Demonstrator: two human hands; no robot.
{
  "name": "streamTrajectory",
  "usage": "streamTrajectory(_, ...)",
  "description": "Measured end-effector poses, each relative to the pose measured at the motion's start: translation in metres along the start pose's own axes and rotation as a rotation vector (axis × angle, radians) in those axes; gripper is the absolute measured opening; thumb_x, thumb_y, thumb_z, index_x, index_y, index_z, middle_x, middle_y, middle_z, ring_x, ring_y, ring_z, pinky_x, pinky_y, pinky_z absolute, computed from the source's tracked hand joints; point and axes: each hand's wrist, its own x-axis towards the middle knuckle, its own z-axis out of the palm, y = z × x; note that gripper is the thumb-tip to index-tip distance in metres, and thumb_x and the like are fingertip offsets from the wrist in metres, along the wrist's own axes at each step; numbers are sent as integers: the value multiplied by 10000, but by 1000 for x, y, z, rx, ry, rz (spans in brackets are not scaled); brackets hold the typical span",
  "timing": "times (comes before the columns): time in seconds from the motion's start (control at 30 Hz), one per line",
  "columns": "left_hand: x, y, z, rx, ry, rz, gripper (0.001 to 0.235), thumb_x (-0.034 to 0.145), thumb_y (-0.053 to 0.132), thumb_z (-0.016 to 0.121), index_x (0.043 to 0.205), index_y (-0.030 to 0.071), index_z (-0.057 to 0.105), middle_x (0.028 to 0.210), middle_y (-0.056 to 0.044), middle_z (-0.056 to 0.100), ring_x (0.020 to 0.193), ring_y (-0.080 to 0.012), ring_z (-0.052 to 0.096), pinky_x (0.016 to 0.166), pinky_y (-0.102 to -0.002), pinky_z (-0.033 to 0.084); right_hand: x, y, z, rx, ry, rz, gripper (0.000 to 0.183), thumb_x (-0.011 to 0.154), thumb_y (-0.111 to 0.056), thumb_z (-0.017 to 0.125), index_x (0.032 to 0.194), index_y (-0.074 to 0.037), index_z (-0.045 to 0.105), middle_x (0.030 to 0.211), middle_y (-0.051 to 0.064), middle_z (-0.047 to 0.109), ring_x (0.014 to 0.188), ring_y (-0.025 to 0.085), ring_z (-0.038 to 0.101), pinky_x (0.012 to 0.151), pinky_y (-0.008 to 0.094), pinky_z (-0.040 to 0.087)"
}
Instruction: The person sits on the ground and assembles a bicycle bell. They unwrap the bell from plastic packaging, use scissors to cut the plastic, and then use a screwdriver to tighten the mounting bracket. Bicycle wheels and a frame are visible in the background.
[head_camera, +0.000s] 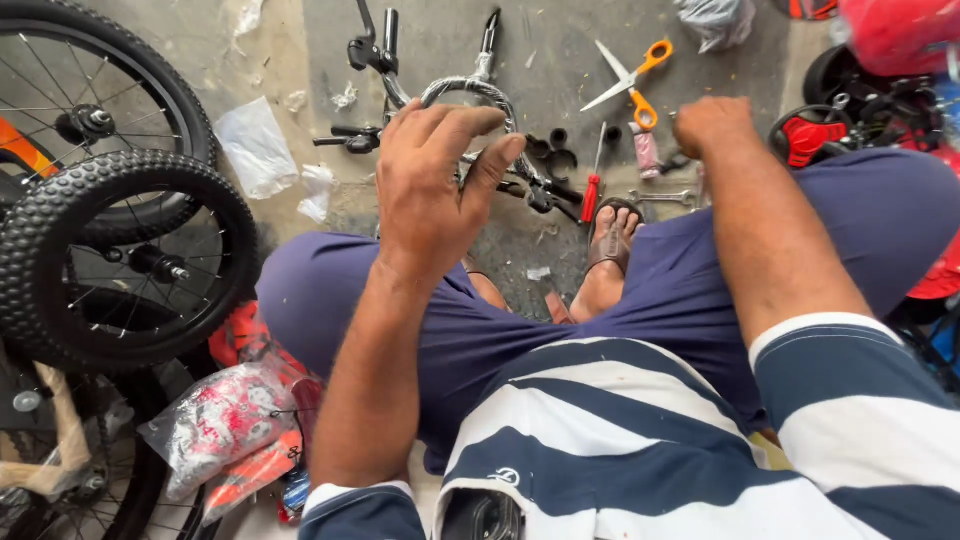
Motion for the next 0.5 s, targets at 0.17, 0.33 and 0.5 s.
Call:
streamTrajectory(0.17, 3, -17, 18, -95, -65, -226, 285, 1016, 335, 742, 1130, 75, 711, 1060, -83, 724, 1018, -299, 666, 938, -437, 499, 15, 6, 23, -113, -110, -71, 316, 853, -126, 717, 1159, -104, 792, 1223, 143, 740, 1158, 311, 694, 952, 462, 547)
streamTrajectory(0.33, 5, -31, 33, -94, -93, -175, 283, 1028, 322, 741, 1157, 73, 699, 1096, -82, 720, 1060, -295, 671, 1010, -454, 480, 46, -71, 53, 293, -199, -114, 331, 862, -304, 784, 1128, -108, 766, 1140, 179, 759, 1074, 356, 716, 921, 482, 565)
streamTrajectory(0.5, 8, -34, 28, -63, -107, -232, 262, 1015, 285, 748, 1158, 72, 696, 1090, -91, 715, 1055, -319, 664, 1054, -465, 482, 19, -131, 102, 437, 35, 128, 313, 898, -295, 746, 1078, -43, 794, 1169, 244, 731, 1099, 397, 705, 921, 486, 568)
